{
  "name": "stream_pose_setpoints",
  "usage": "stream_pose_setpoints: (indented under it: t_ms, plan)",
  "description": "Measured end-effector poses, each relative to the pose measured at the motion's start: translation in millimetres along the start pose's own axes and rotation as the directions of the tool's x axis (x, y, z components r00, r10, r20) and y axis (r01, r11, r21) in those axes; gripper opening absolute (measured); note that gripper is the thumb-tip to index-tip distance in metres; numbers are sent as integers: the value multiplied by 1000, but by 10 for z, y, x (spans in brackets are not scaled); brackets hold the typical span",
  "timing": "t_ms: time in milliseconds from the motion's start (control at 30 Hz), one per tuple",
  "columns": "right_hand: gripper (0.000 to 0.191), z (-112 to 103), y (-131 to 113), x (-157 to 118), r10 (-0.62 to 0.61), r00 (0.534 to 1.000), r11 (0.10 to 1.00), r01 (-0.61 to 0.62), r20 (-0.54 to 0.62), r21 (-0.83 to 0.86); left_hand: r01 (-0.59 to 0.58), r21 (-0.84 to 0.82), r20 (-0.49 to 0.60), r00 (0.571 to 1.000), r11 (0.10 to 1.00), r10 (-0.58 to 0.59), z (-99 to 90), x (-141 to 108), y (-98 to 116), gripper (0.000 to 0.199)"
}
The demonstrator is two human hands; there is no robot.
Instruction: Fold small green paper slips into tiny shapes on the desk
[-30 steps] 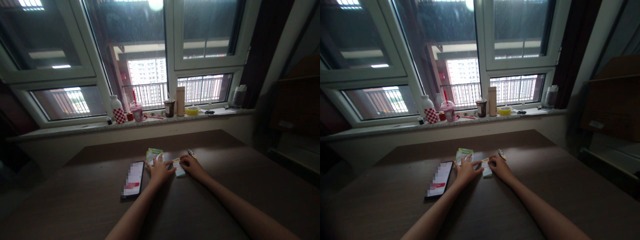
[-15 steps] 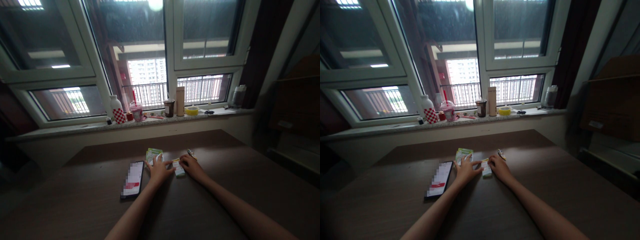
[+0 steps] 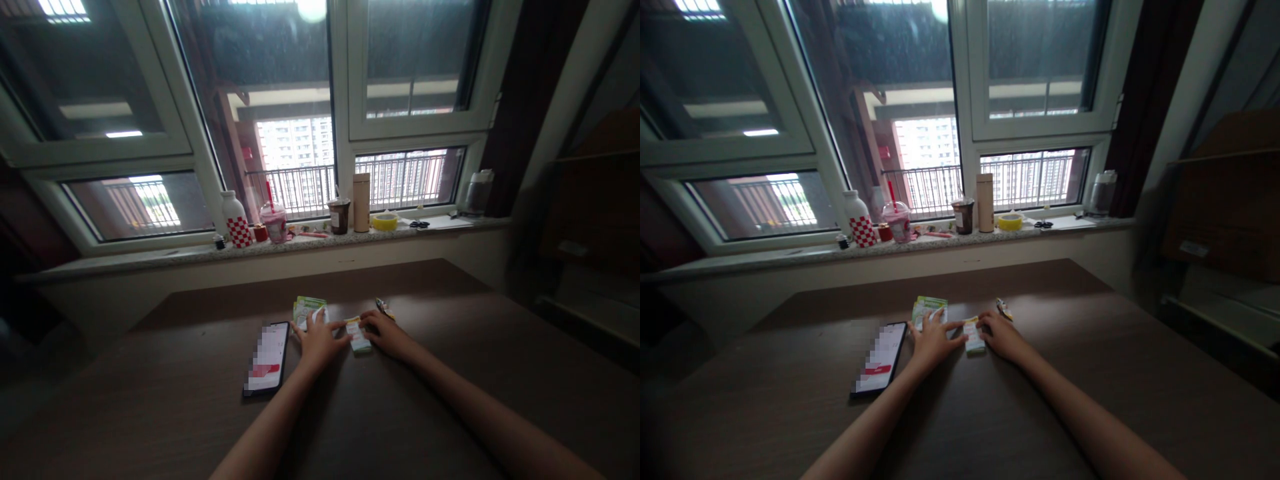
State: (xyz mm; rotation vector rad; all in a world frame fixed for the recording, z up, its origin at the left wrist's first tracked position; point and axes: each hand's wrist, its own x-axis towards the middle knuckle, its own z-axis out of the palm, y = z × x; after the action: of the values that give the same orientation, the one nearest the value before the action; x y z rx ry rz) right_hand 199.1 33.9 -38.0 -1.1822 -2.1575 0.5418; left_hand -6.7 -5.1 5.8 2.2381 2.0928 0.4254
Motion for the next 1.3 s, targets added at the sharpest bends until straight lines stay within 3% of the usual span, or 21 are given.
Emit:
stream_pose_setpoints:
  t_ms: [400,700,1067,1200,1300]
  plan:
    - [46,-176,-57,-78,-19,986,999,14,167,33,16,10,11,1000,1000,-16,6,1,11,48]
    - [52,-240,-74,-103,-33,974,997,17,224,74,7,-16,13,1000,1000,-6,39,-1,-2,46]
    - [49,-225,-54,-129,-88,986,987,67,139,147,-38,-32,62,997,999,40,10,-10,-38,54]
    - [25,-220,-97,-122,-93,994,987,83,66,137,-37,-16,69,997,999,38,8,-9,-42,56]
    - [24,-231,-141,-127,-99,994,994,97,36,53,-35,4,75,997,999,34,6,-10,-40,57]
